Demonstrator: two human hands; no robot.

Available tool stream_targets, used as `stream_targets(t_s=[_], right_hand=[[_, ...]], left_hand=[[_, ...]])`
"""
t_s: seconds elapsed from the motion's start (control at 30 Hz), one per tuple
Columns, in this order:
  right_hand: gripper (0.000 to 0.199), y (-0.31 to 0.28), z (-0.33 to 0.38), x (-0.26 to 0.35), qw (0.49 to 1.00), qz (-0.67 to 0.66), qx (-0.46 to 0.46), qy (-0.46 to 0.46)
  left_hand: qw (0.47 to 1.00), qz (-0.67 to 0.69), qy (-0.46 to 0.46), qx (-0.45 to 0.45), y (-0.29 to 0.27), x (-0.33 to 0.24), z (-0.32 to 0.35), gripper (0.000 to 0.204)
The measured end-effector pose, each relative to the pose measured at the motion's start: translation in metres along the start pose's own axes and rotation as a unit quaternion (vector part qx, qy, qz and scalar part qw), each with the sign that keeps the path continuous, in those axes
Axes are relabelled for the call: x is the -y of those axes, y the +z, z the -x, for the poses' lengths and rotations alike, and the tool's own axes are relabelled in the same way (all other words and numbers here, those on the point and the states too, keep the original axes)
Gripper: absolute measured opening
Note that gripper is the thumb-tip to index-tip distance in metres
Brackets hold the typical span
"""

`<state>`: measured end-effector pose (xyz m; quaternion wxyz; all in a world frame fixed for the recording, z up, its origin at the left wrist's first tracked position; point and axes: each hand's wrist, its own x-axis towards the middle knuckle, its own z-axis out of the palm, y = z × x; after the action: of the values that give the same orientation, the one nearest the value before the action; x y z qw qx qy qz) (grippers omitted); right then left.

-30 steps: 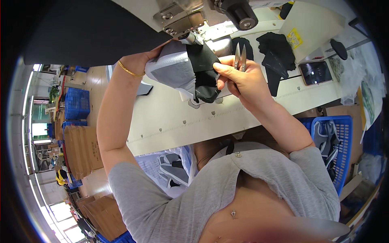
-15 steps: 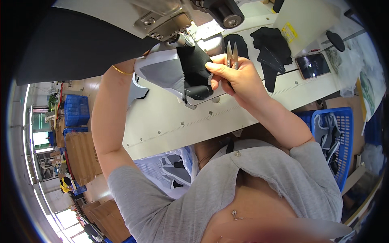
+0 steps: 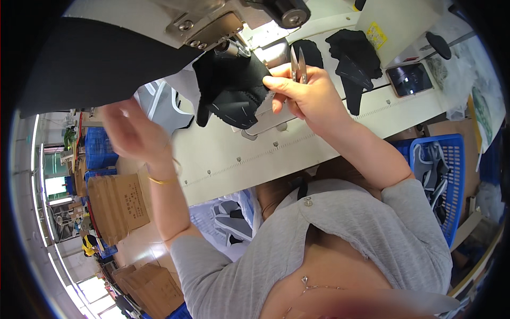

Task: The recorder uses a small pair of snips to trim excess material and threads from grey and black shoe upper components.

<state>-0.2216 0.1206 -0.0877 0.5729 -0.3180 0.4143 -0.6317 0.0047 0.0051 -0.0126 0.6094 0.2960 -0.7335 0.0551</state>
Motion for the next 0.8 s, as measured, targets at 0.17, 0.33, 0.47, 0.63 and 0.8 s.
stream_targets(t_s=[0.17,0.33,0.47,0.63,0.8], right_hand=[[0.012,0.017,0.005,-0.006,0.999,-0.028,-0.011,-0.04],[0.013,0.02,0.005,-0.007,0.996,-0.054,-0.003,-0.066],[0.014,0.022,0.006,-0.007,0.998,-0.05,-0.013,-0.041],[0.016,0.026,0.003,-0.008,0.997,-0.062,-0.033,-0.042],[0.019,0.027,0.002,-0.01,0.995,-0.086,-0.018,-0.041]], left_hand=[[0.938,0.022,0.261,0.226,0.02,-0.052,0.04,0.026],[0.936,0.037,0.244,0.251,0.038,-0.046,0.054,0.026],[0.938,0.056,0.243,0.243,0.04,-0.042,0.055,0.023],[0.937,0.06,0.244,0.243,0.042,-0.041,0.051,0.023],[0.937,0.057,0.244,0.243,0.044,-0.038,0.048,0.025]])
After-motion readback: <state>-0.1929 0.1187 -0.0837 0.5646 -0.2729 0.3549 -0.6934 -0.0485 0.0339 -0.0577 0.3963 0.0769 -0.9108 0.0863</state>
